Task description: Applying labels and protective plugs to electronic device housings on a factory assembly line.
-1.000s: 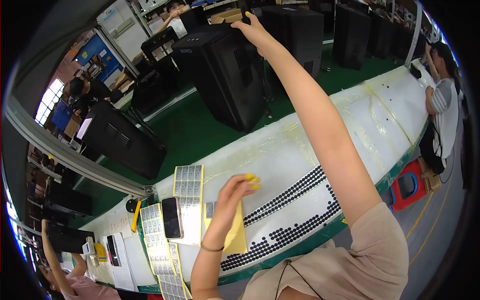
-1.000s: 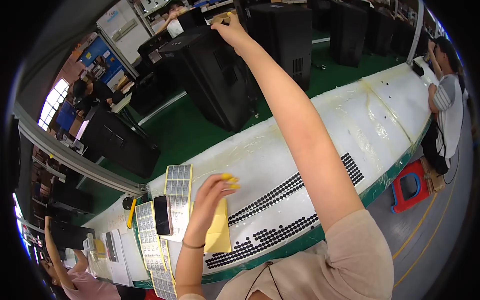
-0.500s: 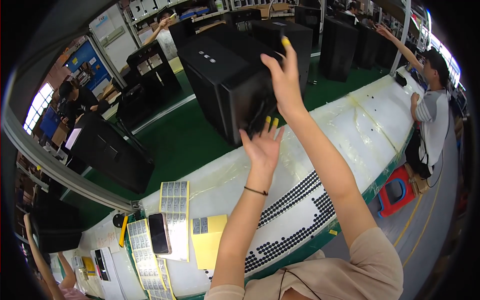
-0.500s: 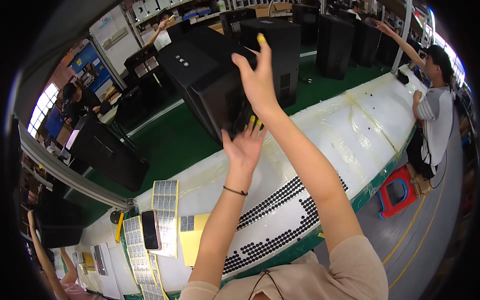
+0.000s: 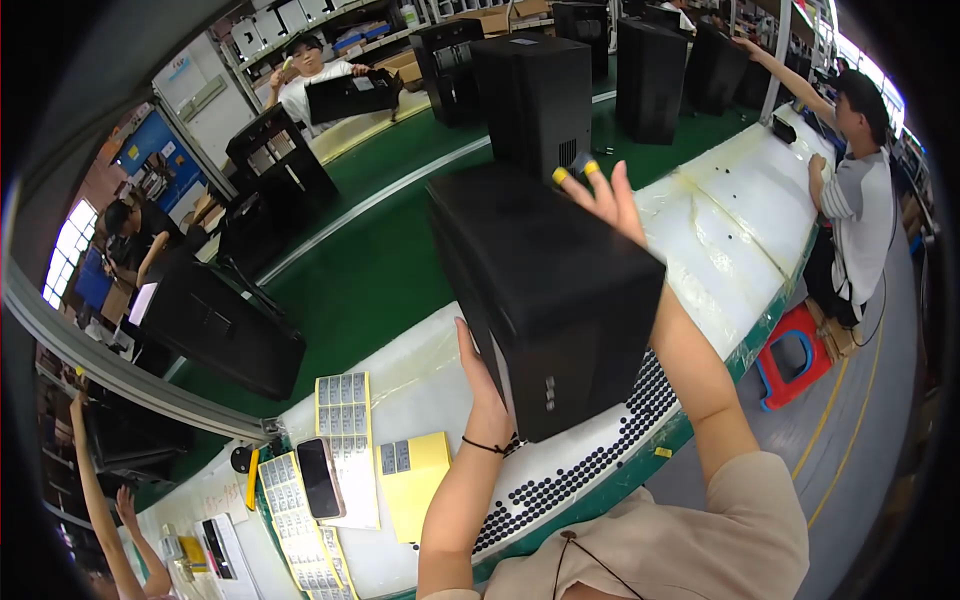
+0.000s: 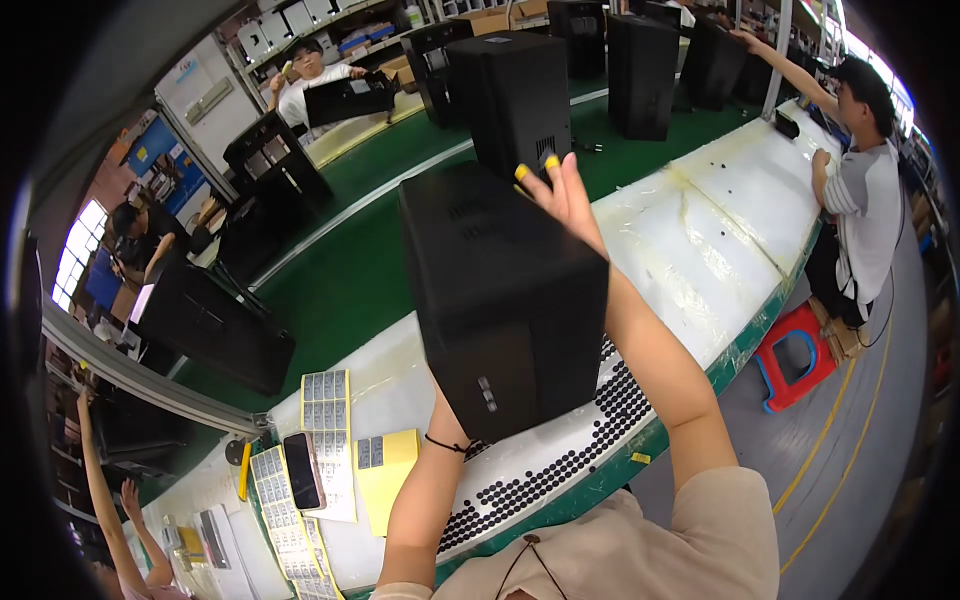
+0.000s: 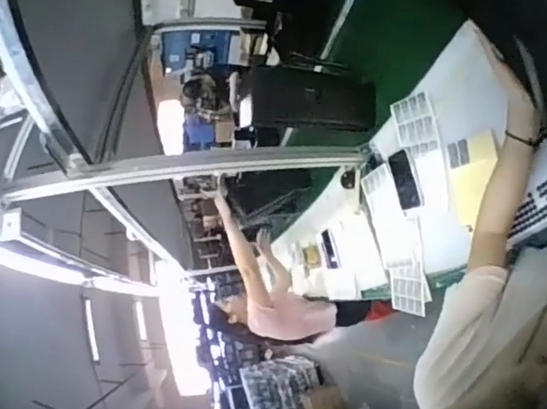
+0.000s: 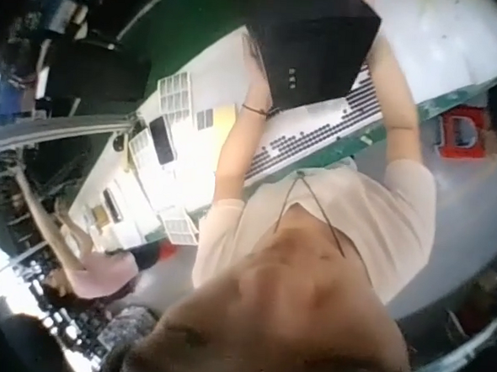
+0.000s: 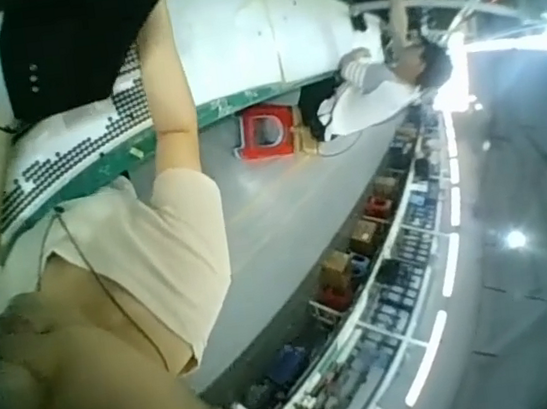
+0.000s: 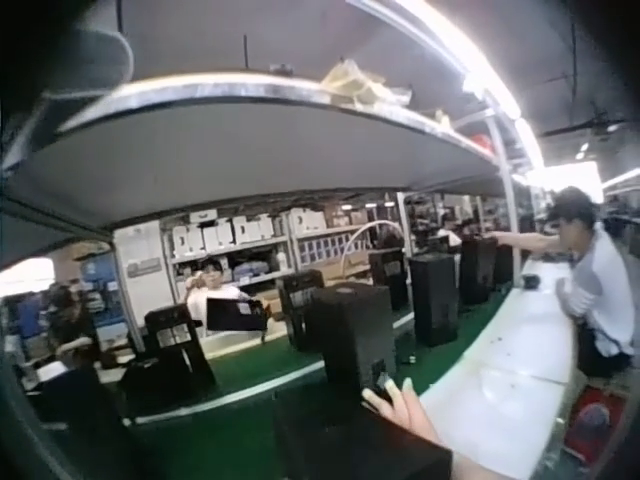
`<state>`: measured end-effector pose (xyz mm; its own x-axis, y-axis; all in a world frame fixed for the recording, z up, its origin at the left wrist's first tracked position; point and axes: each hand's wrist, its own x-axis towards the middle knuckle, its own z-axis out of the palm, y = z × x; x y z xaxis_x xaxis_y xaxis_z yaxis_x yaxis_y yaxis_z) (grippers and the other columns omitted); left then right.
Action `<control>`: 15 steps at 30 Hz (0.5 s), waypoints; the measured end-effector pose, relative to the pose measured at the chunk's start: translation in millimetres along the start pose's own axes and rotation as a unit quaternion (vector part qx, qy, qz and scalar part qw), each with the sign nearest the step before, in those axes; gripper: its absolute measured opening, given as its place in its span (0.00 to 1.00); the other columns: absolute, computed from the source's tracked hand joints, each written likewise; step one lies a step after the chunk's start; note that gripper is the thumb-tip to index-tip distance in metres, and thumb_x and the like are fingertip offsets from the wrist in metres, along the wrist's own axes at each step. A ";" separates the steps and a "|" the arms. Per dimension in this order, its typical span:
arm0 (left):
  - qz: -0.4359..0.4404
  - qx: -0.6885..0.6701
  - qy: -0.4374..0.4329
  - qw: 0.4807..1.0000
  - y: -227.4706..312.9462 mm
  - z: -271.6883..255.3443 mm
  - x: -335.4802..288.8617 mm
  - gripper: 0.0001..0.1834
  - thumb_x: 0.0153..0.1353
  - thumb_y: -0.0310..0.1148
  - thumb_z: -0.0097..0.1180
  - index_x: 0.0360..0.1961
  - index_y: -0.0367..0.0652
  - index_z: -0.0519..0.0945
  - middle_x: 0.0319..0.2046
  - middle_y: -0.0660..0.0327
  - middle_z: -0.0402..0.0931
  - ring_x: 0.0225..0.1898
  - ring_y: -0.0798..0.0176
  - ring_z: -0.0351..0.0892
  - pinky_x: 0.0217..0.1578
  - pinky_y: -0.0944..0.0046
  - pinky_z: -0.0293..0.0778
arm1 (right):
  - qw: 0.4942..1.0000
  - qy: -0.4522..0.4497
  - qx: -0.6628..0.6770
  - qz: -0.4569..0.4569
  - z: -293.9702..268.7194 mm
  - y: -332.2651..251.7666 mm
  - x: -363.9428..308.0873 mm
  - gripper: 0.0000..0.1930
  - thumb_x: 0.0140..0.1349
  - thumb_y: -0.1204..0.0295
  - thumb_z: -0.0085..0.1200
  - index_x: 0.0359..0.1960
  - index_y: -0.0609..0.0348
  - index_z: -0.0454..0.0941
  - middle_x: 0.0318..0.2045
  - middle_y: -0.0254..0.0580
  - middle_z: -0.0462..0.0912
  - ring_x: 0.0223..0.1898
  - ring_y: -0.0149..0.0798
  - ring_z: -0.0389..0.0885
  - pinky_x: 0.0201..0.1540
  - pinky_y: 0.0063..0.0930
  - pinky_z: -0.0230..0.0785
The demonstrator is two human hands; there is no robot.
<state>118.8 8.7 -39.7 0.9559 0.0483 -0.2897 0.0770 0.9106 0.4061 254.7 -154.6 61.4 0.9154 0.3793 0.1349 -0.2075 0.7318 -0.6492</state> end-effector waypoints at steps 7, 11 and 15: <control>0.012 0.054 -0.037 0.998 45.2 -27.0 -9.6 0.35 0.64 0.62 0.46 0.57 0.41 0.74 0.47 0.55 0.79 0.45 0.57 0.81 0.47 0.60 0.79 | 0.980 -0.130 -0.133 -0.076 3.3 22.7 -36.9 0.41 0.71 0.43 0.33 0.74 0.57 0.34 0.72 0.51 0.47 0.74 0.43 0.40 0.73 0.32 0.30; 0.154 0.152 0.002 0.976 94.5 -1.8 -30.6 0.37 0.62 0.64 0.49 0.57 0.41 0.73 0.48 0.55 0.78 0.47 0.59 0.80 0.45 0.59 0.80 | 0.935 -0.145 -0.287 -0.152 51.8 8.1 -51.5 0.42 0.70 0.42 0.34 0.73 0.59 0.36 0.73 0.53 0.44 0.75 0.43 0.38 0.73 0.33 0.26; 0.191 0.194 -0.062 0.960 138.2 31.3 -39.9 0.35 0.68 0.60 0.42 0.62 0.43 0.68 0.53 0.61 0.75 0.51 0.63 0.77 0.49 0.63 0.76 | 0.909 -0.148 -0.333 -0.201 80.7 2.4 -62.3 0.55 0.58 0.46 0.60 0.73 0.59 0.35 0.72 0.51 0.46 0.73 0.43 0.43 0.72 0.34 0.35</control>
<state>100.2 119.7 55.1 0.9601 0.2769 0.0403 -0.2089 0.6133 0.7617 169.3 -130.8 111.8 0.7174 0.3643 0.5938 0.4693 0.3772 -0.7984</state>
